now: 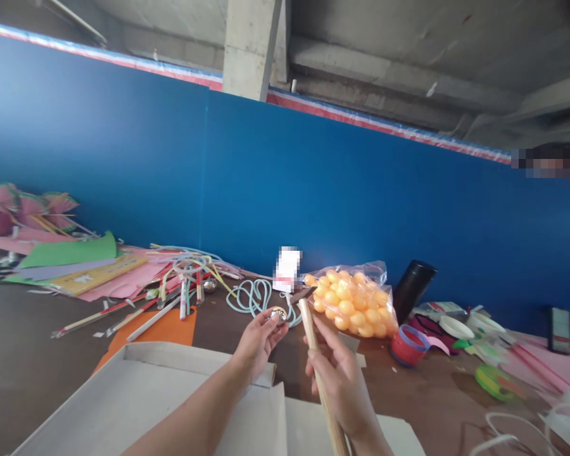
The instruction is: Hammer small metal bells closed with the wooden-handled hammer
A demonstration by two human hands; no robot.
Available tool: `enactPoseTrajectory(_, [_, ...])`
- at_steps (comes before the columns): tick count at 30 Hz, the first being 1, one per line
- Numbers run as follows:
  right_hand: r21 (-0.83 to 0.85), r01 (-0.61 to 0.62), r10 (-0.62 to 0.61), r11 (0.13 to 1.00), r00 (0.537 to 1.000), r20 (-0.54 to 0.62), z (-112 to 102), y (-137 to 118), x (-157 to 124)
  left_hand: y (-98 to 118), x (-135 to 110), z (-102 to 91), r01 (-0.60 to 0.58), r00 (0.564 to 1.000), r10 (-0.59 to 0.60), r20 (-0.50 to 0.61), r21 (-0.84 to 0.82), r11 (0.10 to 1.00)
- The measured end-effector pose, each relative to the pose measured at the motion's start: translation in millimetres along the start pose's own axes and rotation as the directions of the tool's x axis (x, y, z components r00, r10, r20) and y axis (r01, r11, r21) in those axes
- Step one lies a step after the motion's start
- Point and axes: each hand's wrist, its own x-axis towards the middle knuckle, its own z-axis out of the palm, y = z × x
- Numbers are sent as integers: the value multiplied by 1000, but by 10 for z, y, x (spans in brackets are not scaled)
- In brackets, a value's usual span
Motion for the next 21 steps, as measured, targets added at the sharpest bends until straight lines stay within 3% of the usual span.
enactPoseTrajectory(6, [-53, -29, 35, 998, 994, 104, 21, 80, 14, -12, 16, -13, -13, 1000, 12, -12, -17, 1000])
enactPoseTrajectory(14, [-3, -30, 30, 1000, 999, -20, 3, -2, 9, 1, -3, -11, 0, 1000, 0, 15, -10, 1000])
enactPoseTrajectory(21, [-46, -15, 16, 999, 1000, 6, 18, -7, -14, -1, -9, -13, 1, 999, -1, 47, 6, 1000])
